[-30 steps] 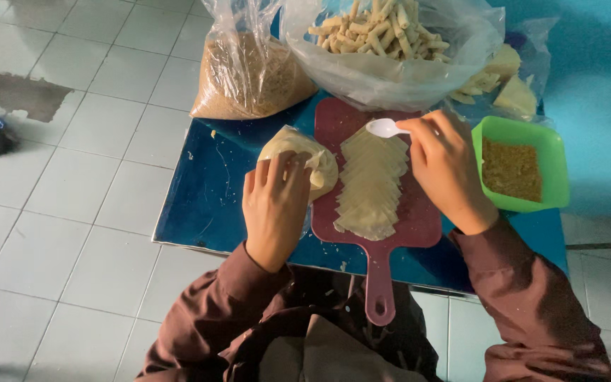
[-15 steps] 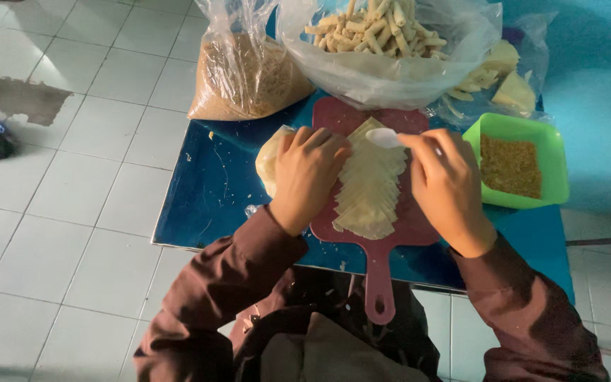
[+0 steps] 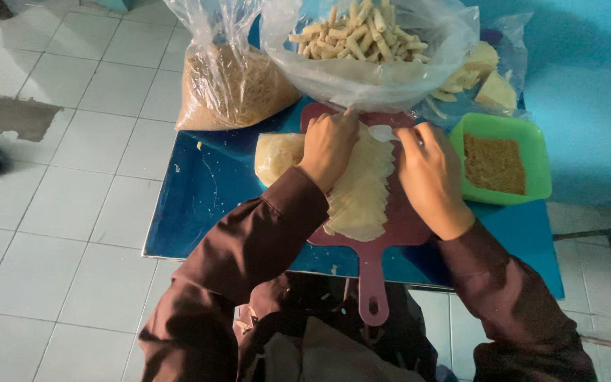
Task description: The person pinches pieces from a ball of dough, flattens and folds each piece by hand on a pink cutting board, and stacks the folded pieces on the board. They occasionally use a spoon to scoop a crumbly topping from a green container and reach into a bag of dough sticks on the table.
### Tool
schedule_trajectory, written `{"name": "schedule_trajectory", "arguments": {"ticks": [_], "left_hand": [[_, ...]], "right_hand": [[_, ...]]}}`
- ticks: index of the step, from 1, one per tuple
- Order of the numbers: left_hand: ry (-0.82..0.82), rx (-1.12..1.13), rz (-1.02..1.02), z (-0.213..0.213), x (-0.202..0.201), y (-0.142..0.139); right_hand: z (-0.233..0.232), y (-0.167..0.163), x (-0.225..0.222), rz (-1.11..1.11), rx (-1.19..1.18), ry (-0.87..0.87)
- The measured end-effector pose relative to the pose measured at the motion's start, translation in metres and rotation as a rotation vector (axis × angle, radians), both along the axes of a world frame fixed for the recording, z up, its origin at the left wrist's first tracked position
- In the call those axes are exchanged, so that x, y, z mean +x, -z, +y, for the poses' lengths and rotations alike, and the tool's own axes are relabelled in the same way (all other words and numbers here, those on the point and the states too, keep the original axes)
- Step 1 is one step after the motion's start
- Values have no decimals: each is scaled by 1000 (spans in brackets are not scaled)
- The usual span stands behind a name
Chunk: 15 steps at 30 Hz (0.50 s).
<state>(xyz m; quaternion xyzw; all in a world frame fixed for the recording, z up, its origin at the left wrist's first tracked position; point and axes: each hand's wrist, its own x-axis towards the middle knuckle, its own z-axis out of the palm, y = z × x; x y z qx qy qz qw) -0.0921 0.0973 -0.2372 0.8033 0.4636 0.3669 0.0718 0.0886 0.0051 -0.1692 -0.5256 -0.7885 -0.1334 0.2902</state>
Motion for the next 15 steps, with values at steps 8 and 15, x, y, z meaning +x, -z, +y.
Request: {"name": "schedule_trajectory", "arguments": {"ticks": [8, 15], "left_hand": [[-51, -53, 64, -8, 1, 1], [-62, -56, 45, -10, 1, -3]], "right_hand": [[-5, 3, -15, -100, -7, -37], [-9, 13, -22, -187, 7, -25]]}}
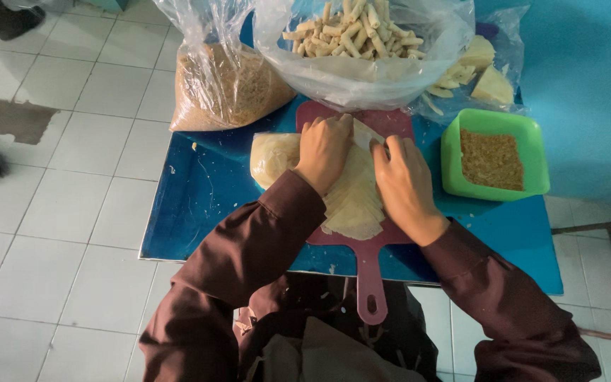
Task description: The person pinches pieces from a ball of dough, flattens and folds each piece by hand on a pink cutting board, and stacks the folded pieces on the board. They occasionally use a spoon to scoop a crumbly topping from a green container and reach into a bag of dough sticks on the table.
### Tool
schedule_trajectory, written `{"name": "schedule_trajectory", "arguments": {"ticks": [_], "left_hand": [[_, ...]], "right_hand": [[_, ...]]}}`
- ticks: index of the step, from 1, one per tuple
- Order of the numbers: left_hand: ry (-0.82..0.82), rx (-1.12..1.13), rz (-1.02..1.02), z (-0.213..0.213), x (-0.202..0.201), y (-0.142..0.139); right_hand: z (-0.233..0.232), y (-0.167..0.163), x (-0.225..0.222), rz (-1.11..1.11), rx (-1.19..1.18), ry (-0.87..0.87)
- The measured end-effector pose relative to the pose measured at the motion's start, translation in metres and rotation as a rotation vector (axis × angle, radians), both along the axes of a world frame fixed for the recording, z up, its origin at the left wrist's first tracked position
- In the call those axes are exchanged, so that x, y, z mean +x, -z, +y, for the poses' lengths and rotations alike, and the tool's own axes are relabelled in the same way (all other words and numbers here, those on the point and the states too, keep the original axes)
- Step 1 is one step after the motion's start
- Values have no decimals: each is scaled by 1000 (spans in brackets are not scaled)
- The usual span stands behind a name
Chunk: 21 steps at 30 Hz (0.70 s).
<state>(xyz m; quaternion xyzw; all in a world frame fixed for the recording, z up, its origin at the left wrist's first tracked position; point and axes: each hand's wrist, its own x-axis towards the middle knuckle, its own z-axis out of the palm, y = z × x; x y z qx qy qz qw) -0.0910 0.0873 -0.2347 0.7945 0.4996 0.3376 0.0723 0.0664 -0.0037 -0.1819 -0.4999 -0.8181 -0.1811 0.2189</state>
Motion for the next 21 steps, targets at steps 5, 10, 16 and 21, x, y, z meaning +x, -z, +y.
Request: {"name": "schedule_trajectory", "arguments": {"ticks": [5, 10, 16, 21], "left_hand": [[-89, 0, 110, -16, -14, -20], [-186, 133, 147, -44, -70, -52], [-324, 431, 216, -79, -64, -69], [-13, 418, 363, -84, -33, -50]], "right_hand": [[12, 1, 10, 9, 25, -72], [21, 3, 21, 45, 23, -103], [35, 7, 25, 136, -14, -102], [42, 5, 28, 150, -39, -113]]}}
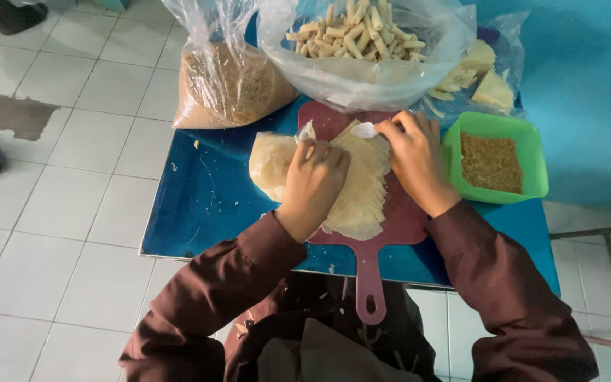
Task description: The person pinches pieces from a ball of dough, flattens and folds each piece by hand on a pink cutting board, and stacks the folded pieces on the board. They occasionally use a spoon to scoop a crumbly topping from a green container and reach into a bag of dough sticks on the table.
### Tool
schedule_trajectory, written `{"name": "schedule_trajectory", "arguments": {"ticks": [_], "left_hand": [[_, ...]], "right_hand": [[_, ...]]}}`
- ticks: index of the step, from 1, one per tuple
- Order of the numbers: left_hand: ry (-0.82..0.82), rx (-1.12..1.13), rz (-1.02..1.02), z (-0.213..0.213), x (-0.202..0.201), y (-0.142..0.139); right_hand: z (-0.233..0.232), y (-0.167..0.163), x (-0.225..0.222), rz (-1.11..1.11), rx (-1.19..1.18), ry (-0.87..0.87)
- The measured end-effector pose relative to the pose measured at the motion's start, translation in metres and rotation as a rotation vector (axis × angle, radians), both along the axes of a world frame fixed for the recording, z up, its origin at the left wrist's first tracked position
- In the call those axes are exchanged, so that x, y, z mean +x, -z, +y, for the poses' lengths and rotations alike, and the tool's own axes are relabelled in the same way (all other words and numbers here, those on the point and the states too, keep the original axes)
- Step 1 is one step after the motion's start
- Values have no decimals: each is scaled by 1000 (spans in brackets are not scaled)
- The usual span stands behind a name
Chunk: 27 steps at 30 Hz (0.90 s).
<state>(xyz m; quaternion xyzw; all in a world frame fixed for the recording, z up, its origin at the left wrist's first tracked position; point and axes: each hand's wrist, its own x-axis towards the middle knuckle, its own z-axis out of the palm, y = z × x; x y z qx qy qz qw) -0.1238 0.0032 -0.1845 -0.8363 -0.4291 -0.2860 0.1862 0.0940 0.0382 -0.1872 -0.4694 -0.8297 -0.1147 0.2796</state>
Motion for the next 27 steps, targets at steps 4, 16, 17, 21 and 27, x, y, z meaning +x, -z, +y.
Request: {"name": "schedule_trajectory", "arguments": {"ticks": [4, 16, 17, 21, 27], "left_hand": [[-22, -68, 51, 8, 1, 16], [-14, -91, 18, 9, 2, 23], [-16, -90, 19, 9, 2, 23], [-38, -82, 38, 8, 4, 23], [-23, -102, 36, 7, 4, 22]], "right_hand": [[8, -1, 1, -2, 16, -16], [18, 4, 10, 114, 37, 22], [15, 4, 10, 146, -10, 10], [5, 7, 6, 161, -91, -41], [11, 4, 4, 28, 20, 7]]}}
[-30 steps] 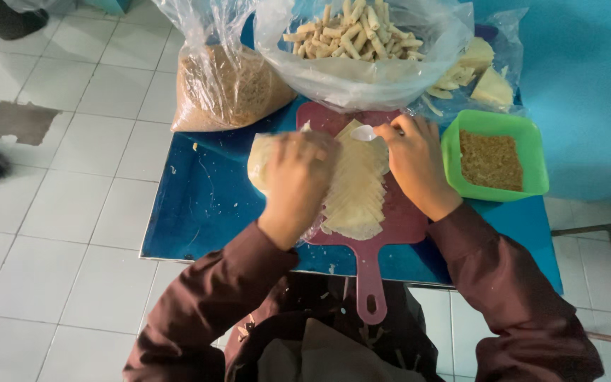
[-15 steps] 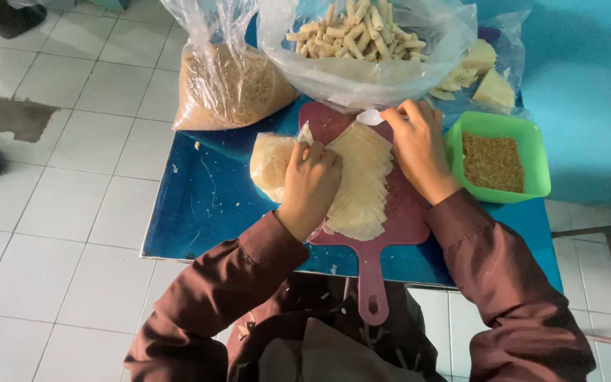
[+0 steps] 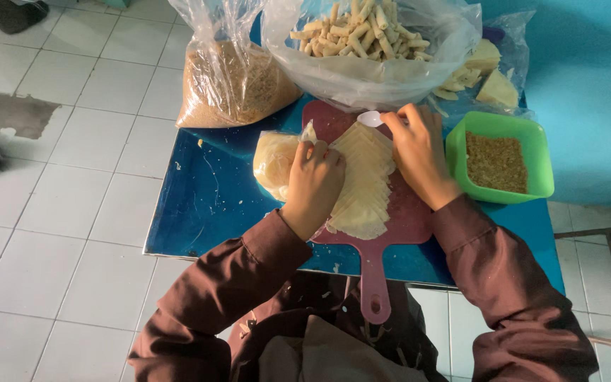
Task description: The person pinches pieces from a ball of dough, flattens and folds each piece by hand on a pink cutting board, and stacks the folded pieces on the board. They occasionally use a spoon to scoop a crumbly topping from a green container and reach into a bag of dough sticks on the table.
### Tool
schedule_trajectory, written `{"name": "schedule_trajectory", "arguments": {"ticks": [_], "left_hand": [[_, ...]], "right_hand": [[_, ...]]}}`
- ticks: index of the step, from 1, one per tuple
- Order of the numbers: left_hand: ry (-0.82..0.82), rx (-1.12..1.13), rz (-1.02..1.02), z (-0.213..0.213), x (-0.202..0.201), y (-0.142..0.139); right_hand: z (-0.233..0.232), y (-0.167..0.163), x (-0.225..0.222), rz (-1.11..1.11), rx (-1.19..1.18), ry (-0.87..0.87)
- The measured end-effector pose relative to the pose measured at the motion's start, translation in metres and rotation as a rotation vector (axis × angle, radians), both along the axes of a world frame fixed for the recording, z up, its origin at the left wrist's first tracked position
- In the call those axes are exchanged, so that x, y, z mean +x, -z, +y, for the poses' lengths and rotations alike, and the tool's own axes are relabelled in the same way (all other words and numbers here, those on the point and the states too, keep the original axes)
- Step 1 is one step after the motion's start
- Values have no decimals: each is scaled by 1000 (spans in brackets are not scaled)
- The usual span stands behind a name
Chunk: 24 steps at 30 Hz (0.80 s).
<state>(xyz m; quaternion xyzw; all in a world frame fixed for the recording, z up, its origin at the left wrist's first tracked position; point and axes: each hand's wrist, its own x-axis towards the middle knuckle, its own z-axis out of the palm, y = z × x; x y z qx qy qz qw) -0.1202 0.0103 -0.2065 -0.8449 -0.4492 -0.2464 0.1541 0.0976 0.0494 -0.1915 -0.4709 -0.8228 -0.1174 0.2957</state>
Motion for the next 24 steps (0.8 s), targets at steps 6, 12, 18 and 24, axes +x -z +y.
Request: {"name": "schedule_trajectory", "arguments": {"ticks": [6, 12, 18, 24], "left_hand": [[6, -1, 1, -1, 1, -1], [11, -33, -15, -2, 0, -3], [-16, -35, 34, -3, 1, -5], [-11, -39, 38, -3, 0, -5]], "right_hand": [[5, 7, 1, 185, -93, -16], [7, 5, 13, 194, -158, -31], [12, -3, 12, 102, -58, 2], [13, 0, 6, 129, -135, -51]]}}
